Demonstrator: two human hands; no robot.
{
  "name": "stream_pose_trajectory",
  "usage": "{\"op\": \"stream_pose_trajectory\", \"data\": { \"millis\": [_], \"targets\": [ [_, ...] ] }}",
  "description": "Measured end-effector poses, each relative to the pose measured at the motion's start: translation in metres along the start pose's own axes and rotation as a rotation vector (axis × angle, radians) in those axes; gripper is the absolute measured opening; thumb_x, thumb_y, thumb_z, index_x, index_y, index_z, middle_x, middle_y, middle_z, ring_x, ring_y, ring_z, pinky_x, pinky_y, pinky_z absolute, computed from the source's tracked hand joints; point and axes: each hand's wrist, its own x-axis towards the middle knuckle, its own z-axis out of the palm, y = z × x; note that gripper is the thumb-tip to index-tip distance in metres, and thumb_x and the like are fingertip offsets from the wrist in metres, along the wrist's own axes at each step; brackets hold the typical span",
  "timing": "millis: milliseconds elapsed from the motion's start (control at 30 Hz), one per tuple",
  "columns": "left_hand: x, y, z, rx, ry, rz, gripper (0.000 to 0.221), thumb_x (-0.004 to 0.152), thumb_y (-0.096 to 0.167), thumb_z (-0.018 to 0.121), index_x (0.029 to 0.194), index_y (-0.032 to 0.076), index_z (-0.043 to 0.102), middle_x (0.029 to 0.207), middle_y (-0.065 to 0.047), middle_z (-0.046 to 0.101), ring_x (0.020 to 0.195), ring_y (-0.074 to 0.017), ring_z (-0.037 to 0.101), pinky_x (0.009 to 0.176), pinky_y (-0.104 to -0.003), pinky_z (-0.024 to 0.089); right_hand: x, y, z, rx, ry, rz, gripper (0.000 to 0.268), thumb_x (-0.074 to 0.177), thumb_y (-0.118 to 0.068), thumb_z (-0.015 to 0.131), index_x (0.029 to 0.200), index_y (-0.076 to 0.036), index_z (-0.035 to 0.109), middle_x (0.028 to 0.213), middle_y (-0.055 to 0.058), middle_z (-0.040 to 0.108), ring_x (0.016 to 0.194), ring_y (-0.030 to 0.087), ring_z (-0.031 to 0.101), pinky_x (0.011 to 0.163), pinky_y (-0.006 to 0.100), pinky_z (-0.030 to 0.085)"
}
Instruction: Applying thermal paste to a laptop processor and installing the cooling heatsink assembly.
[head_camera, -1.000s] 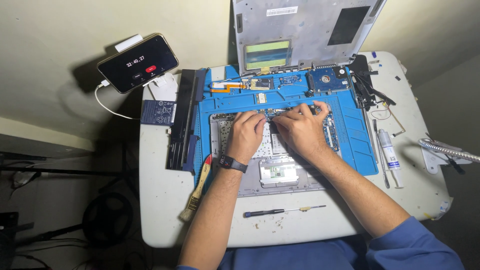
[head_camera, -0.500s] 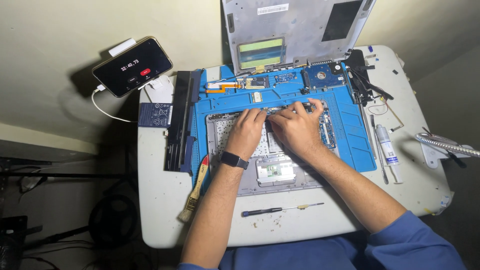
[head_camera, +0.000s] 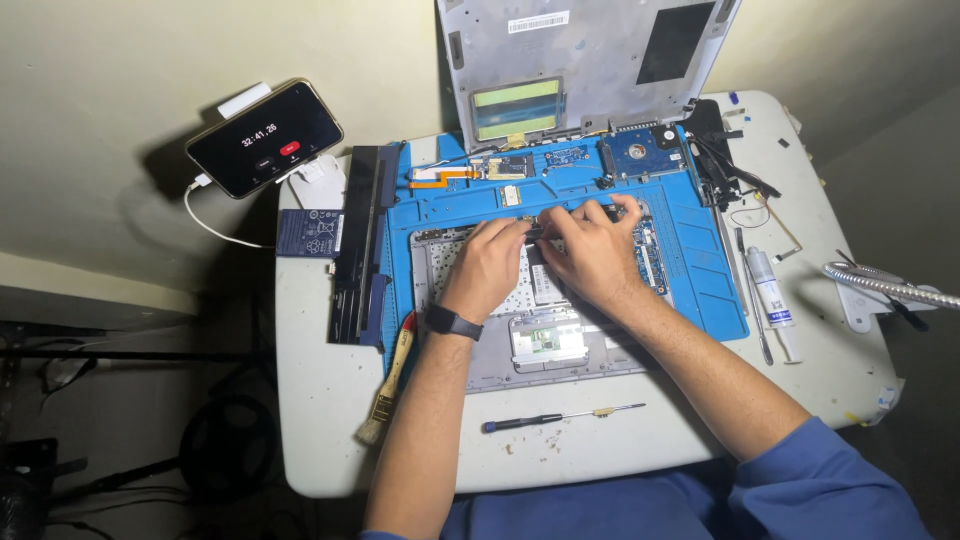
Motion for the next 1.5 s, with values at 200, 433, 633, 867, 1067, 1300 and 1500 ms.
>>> {"op": "stream_pose_trajectory", "data": {
  "millis": [200,433,633,867,1067,1300,1500],
  "targets": [
    [-0.004,-0.005,0.016,0.077,0.031,0.067,0.013,0.102,0.013,0.061,0.11,0.009,0.071,0.097,-0.007,0.066,0.096,-0.0236,0.069,0.082,-0.033,0.059,-0.001,0.005,0.003,0.002,-0.04,0.0,0.024,0.079,-0.02,0.085,0.096,-0.021,0.067,0.073,-0.005,0.07,0.084,0.015,0.06,0.103,0.057,0.023],
    [-0.005,-0.011,0.024,0.105,0.044,0.085,0.011,0.104,0.016,0.059,0.107,0.01,0.068,0.095,-0.006,0.063,0.094,-0.0232,0.068,0.08,-0.033,0.059,0.017,0.018,-0.028,-0.026,-0.219,-0.008,0.014,0.085,-0.02,0.081,0.096,-0.018,0.074,0.088,-0.001,0.074,0.092,0.02,0.058,0.103,0.063,0.018],
    [-0.003,-0.007,0.023,0.122,0.049,0.081,0.009,0.104,0.015,0.058,0.104,0.01,0.066,0.091,-0.006,0.06,0.09,-0.0241,0.067,0.077,-0.033,0.058,0.019,0.025,-0.021,-0.054,-0.183,-0.108,0.006,0.087,-0.025,0.08,0.09,-0.021,0.077,0.092,-0.004,0.073,0.095,0.018,0.056,0.104,0.063,0.02],
    [-0.002,-0.002,0.023,0.13,0.047,0.044,0.006,0.102,0.014,0.058,0.101,0.01,0.062,0.088,-0.007,0.059,0.088,-0.0272,0.066,0.075,-0.037,0.058,0.026,0.026,-0.02,-0.05,-0.209,-0.171,0.004,0.085,-0.026,0.081,0.087,-0.023,0.079,0.086,-0.006,0.073,0.095,0.016,0.057,0.106,0.064,0.019],
    [0.0,-0.001,0.022,0.135,0.043,0.025,0.004,0.101,0.014,0.058,0.1,0.011,0.061,0.087,-0.006,0.058,0.089,-0.0277,0.065,0.075,-0.037,0.057,0.03,0.035,-0.011,-0.107,-0.247,-0.263,0.005,0.087,-0.031,0.079,0.09,-0.027,0.08,0.084,-0.008,0.074,0.097,0.014,0.057,0.109,0.063,0.019],
    [0.0,0.002,0.022,0.136,0.038,0.015,0.004,0.101,0.015,0.058,0.1,0.011,0.06,0.087,-0.006,0.058,0.089,-0.0279,0.065,0.075,-0.038,0.057,0.032,0.035,-0.009,-0.118,-0.278,-0.285,0.01,0.083,-0.029,0.082,0.092,-0.026,0.08,0.084,-0.007,0.076,0.099,0.013,0.059,0.11,0.064,0.018],
    [-0.001,0.002,0.022,0.138,0.035,0.022,0.002,0.1,0.014,0.059,0.1,0.012,0.059,0.087,-0.006,0.057,0.089,-0.0282,0.064,0.075,-0.038,0.056,0.03,0.037,-0.005,-0.09,-0.259,-0.269,0.009,0.085,-0.029,0.082,0.092,-0.025,0.08,0.082,-0.007,0.075,0.098,0.013,0.058,0.111,0.064,0.017]
  ]
}}
